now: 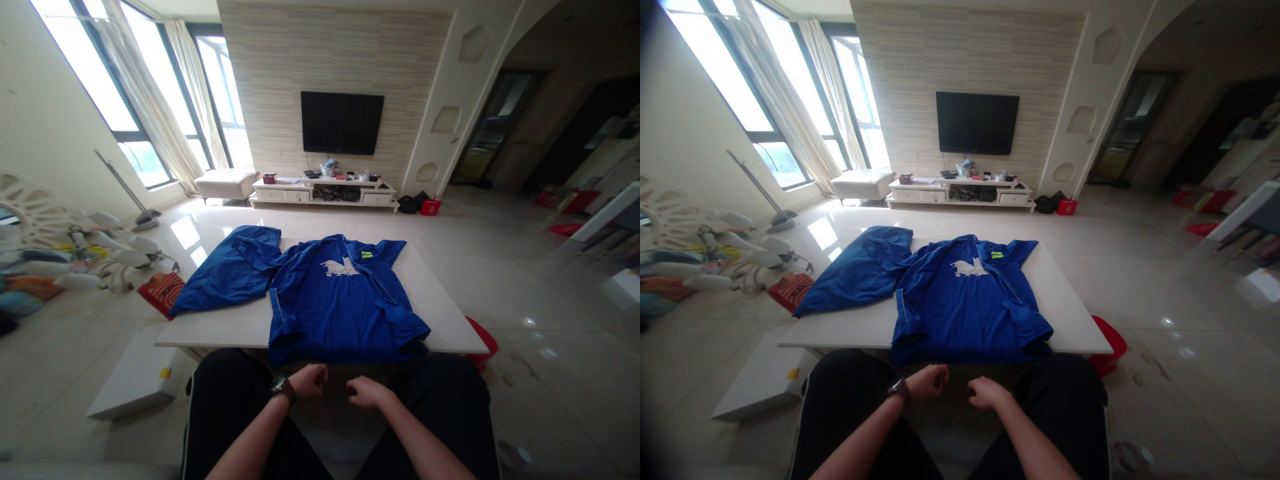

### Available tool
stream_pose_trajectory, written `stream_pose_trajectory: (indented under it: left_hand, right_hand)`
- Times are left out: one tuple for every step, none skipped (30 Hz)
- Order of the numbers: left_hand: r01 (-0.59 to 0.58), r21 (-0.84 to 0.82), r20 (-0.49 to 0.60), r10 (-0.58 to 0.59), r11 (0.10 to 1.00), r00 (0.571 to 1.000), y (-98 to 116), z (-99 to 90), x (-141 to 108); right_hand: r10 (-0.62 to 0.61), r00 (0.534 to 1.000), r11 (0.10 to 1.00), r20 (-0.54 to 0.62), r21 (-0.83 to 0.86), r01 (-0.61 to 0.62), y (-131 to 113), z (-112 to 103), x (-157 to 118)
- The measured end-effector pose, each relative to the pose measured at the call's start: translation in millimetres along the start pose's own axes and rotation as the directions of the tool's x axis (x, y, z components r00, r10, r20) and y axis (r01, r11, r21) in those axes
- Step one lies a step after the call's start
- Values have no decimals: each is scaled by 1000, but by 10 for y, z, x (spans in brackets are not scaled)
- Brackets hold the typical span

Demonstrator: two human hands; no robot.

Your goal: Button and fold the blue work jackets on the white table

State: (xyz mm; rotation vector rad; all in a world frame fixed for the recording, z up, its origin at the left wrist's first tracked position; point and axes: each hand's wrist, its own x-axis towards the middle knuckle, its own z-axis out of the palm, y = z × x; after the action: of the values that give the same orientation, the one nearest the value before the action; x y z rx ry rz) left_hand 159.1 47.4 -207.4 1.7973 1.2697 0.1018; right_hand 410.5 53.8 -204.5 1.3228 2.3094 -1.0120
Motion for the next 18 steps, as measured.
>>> stream_pose_trajectory:
  left_hand:
    - [5,3,7,-5,1000,1000,3,-1,-2]
    - [11,7,7,-12,1000,1000,6,-2,-4]
    - [18,11,4,-18,1000,1000,9,-4,-5]
    - [24,15,-1,-24,1000,1000,11,-7,-6]
    - [30,19,-5,-30,999,1000,13,-9,-8]
    - [35,19,-5,-35,999,999,15,-11,-10]
    - [39,19,-2,-39,999,999,17,-11,-14]
    - [41,18,0,-41,999,999,19,-12,-18]
    - [41,17,2,-41,999,999,21,-11,-23]
    - [41,16,3,-41,999,999,24,-11,-27]
    - [40,15,3,-40,999,999,25,-10,-30]
    - [39,13,1,-39,999,999,27,-10,-32]
    - [36,11,-2,-36,999,999,27,-10,-33]
    - [34,10,-2,-34,999,999,27,-11,-31]
    - [32,9,-1,-32,999,999,25,-12,-29]
    - [31,11,1,-31,999,1000,23,-14,-25]
    - [33,13,5,-33,999,999,20,-16,-21]
    - [35,15,10,-36,999,999,17,-17,-17]
  right_hand:
    - [0,1000,1000,1,0,0,-7,-7,-7]
    - [0,1000,1000,1,0,0,-13,-13,-14]
    - [1,1000,1000,2,0,-1,-18,-19,-20]
    - [2,1000,1000,3,0,-2,-23,-22,-25]
    - [3,1000,1000,4,0,-3,-26,-25,-28]
    - [4,1000,1000,6,-1,-4,-27,-25,-29]
    - [3,1000,1000,6,-2,-3,-27,-24,-28]
    - [3,1000,1000,5,-3,-3,-26,-21,-25]
    - [1,1000,1000,3,-4,-1,-23,-18,-21]
    - [0,1000,1000,1,-5,0,-19,-14,-17]
    - [0,1000,1000,0,-6,0,-15,-11,-13]
    - [-1,1000,1000,-1,-6,1,-10,-9,-9]
    - [-1,1000,1000,-1,-6,1,-6,-7,-7]
    - [0,1000,1000,-1,-6,0,-3,-6,-6]
    - [0,1000,1000,-2,-6,0,-1,-6,-6]
    - [1,1000,1000,-2,-6,-1,0,-7,-6]
    - [1,1000,1000,-3,-6,-2,-1,-6,-7]
    - [1,1000,1000,-3,-7,-1,-4,-6,-7]
